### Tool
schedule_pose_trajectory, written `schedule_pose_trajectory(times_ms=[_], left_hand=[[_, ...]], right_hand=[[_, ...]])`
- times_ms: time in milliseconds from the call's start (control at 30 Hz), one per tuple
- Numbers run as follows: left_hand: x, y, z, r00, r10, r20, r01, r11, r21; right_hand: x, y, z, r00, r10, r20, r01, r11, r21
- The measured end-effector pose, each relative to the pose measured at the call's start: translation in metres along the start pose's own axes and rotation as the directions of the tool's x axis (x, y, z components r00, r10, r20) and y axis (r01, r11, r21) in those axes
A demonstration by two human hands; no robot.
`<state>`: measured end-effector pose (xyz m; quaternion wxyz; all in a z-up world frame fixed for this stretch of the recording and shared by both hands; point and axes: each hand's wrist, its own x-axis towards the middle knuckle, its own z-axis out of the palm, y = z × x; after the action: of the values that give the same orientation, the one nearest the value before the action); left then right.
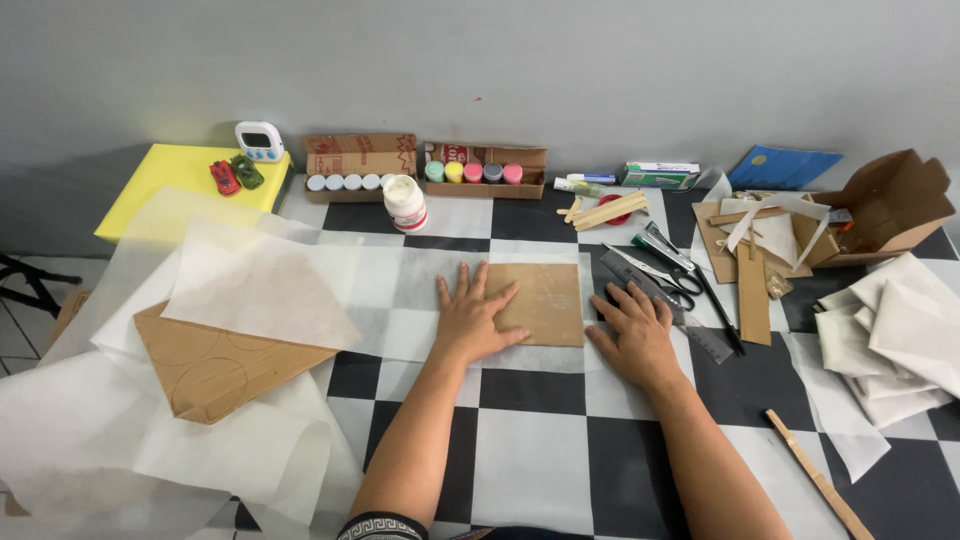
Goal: Applying glue to the edges of a cardboard piece using a small wooden stick as an applicator.
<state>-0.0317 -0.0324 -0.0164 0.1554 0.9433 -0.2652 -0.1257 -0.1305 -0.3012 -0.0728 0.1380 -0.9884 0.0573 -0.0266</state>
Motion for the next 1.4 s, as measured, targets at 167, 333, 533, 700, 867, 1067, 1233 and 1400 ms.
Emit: schedule_pose_trajectory(times_ms=[167, 333, 533, 700, 867, 1067, 1233, 1400], left_hand=[[-0.001, 0.002, -0.005, 1.000, 0.001, 0.028, -0.001, 1.000, 0.007], [-0.002, 0.002, -0.008, 0.999, -0.001, 0.048, 0.001, 1.000, -0.004], [0.013, -0.029, 0.017, 0.996, -0.019, -0.090, -0.004, 0.969, -0.246], [0.035, -0.089, 0.054, 0.829, -0.448, -0.336, 0.314, 0.869, -0.383], [0.019, -0.067, 0.024, 0.871, -0.467, -0.154, 0.417, 0.867, -0.273], [0.012, -0.049, 0.008, 0.896, -0.423, -0.135, 0.384, 0.891, -0.243], [0.006, -0.042, -0.002, 0.897, -0.421, -0.137, 0.384, 0.893, -0.235], [0.001, -0.036, -0.011, 0.906, -0.413, -0.096, 0.381, 0.892, -0.243]], right_hand=[[-0.001, 0.001, 0.001, 1.000, -0.003, -0.017, 0.003, 1.000, -0.001], [-0.001, 0.001, 0.003, 1.000, -0.004, -0.020, 0.004, 1.000, -0.006], [0.000, -0.001, 0.000, 1.000, -0.001, -0.021, 0.001, 1.000, -0.005], [-0.002, -0.001, 0.000, 1.000, 0.000, -0.021, 0.000, 1.000, 0.007], [0.002, 0.003, 0.005, 0.999, 0.009, -0.033, -0.009, 1.000, -0.022], [-0.001, 0.006, 0.006, 0.998, 0.016, -0.057, -0.022, 0.995, -0.097], [-0.002, -0.001, 0.002, 0.997, 0.025, -0.067, -0.034, 0.989, -0.147], [-0.002, -0.009, -0.006, 0.998, 0.054, -0.039, -0.061, 0.977, -0.204]])
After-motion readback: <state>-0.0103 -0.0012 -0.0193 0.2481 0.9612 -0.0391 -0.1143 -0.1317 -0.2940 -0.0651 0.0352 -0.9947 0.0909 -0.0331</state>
